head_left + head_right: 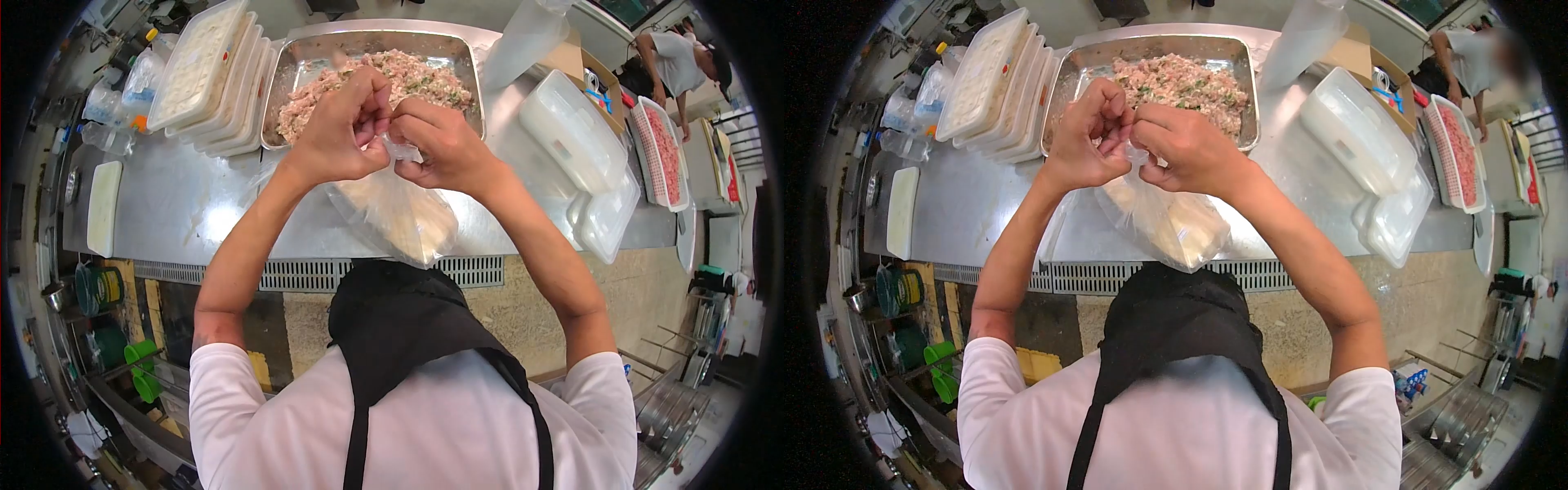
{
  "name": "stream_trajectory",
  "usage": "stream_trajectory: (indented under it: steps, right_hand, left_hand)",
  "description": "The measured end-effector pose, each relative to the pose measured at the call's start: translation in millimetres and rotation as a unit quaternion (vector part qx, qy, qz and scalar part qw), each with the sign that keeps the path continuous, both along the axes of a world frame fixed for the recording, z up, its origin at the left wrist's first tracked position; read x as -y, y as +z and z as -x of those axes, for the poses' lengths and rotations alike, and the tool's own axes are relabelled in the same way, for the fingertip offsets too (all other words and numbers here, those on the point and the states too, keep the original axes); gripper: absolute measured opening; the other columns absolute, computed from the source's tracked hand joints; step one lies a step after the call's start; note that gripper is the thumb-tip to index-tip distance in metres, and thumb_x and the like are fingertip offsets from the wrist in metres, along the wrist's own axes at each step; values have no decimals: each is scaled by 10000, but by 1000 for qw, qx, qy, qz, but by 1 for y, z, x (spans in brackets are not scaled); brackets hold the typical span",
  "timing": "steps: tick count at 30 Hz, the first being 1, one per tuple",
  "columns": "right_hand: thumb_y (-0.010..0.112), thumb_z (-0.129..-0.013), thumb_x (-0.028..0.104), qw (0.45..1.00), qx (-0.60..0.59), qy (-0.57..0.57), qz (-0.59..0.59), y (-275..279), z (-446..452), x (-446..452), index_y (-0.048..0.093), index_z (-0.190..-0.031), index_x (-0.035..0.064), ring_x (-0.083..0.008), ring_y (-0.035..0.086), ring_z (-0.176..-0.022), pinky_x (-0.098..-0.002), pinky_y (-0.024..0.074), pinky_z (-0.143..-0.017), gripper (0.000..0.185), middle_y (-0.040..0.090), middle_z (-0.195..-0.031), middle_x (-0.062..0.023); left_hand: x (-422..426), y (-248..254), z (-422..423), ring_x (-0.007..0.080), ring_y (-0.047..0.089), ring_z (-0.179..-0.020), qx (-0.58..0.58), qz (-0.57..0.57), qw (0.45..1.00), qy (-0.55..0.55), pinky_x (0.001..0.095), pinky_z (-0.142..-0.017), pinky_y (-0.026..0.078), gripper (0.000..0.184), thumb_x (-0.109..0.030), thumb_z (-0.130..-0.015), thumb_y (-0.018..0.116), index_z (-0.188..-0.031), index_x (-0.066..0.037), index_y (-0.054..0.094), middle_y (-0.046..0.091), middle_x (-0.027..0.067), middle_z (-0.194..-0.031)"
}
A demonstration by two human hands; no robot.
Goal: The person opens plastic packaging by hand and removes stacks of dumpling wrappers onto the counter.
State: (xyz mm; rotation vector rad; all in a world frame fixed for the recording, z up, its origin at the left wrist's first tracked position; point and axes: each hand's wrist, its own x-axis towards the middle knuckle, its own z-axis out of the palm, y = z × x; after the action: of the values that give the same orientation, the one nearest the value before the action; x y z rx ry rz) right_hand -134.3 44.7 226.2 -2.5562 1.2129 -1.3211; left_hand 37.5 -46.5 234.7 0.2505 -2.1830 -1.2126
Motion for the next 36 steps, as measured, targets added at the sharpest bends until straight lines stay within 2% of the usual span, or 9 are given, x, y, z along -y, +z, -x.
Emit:
stream_trajectory:
  steps: [2,5,7,10,16,23,25,31,36]
  right_hand:
    - [645,-605,-9,1000,5,1,10,0,-1,2,494,-822,22,-301,561,-685,-400,483,-573,266,496,-804,-111]
    - [644,-601,-6,1000,10,4,11,-2,-1,4,496,-827,19,-302,561,-685,-400,485,-583,272,495,-804,-112]
    - [649,-606,0,1000,-5,14,-8,-2,1,4,499,-837,20,-307,561,-686,-397,487,-593,276,494,-795,-112]
    - [652,-649,5,998,16,16,-53,-3,1,6,522,-843,21,-304,567,-691,-393,488,-592,235,506,-796,-110]
    - [681,-747,56,992,66,-37,-101,8,0,3,598,-849,25,-292,597,-719,-394,490,-591,134,562,-812,-95]
    - [721,-735,117,990,45,-100,-89,9,-3,-3,621,-819,43,-286,613,-738,-390,506,-602,150,578,-804,-81]
    - [710,-740,48,994,11,-101,-38,5,-2,-2,602,-829,46,-243,608,-722,-335,515,-566,140,581,-829,-76]
    - [704,-652,69,987,3,-161,-6,-8,-12,3,548,-766,63,-263,579,-710,-371,491,-586,193,527,-772,-80]
    - [676,-660,134,982,-19,-185,14,-11,-17,8,532,-788,34,-289,571,-719,-391,489,-559,217,511,-768,-100]
  left_hand:
    - [0,-2,0,33,397,-631,-13,6,1000,9,165,-486,292,442,104,-603,578,-936,-93,363,483,5,-796]
    - [1,-7,0,33,419,-667,-3,-50,998,24,161,-516,309,436,94,-631,562,-962,-95,349,479,5,-800]
    - [5,-19,1,37,436,-692,-61,-142,988,-9,162,-564,337,445,80,-659,574,-990,-100,336,482,10,-806]
    - [7,-25,2,39,435,-688,-79,-170,982,-2,172,-560,354,398,52,-667,594,-958,-86,362,487,4,-798]
    - [9,-17,0,32,443,-686,-65,-154,985,49,168,-571,378,366,73,-682,578,-939,-81,367,495,8,-801]
    - [-1,-20,3,32,432,-665,-75,-76,990,97,174,-542,403,333,80,-685,591,-907,-64,390,499,16,-802]
    - [0,-23,3,44,433,-742,-55,-58,993,88,172,-606,395,367,110,-695,545,-930,-83,340,507,50,-871]
    - [1,-28,10,21,419,-618,-86,-68,988,109,172,-511,392,321,75,-680,604,-898,-50,405,501,9,-761]
    - [0,-20,9,31,406,-688,-14,-50,992,118,172,-556,364,332,109,-698,543,-907,-70,357,495,26,-834]
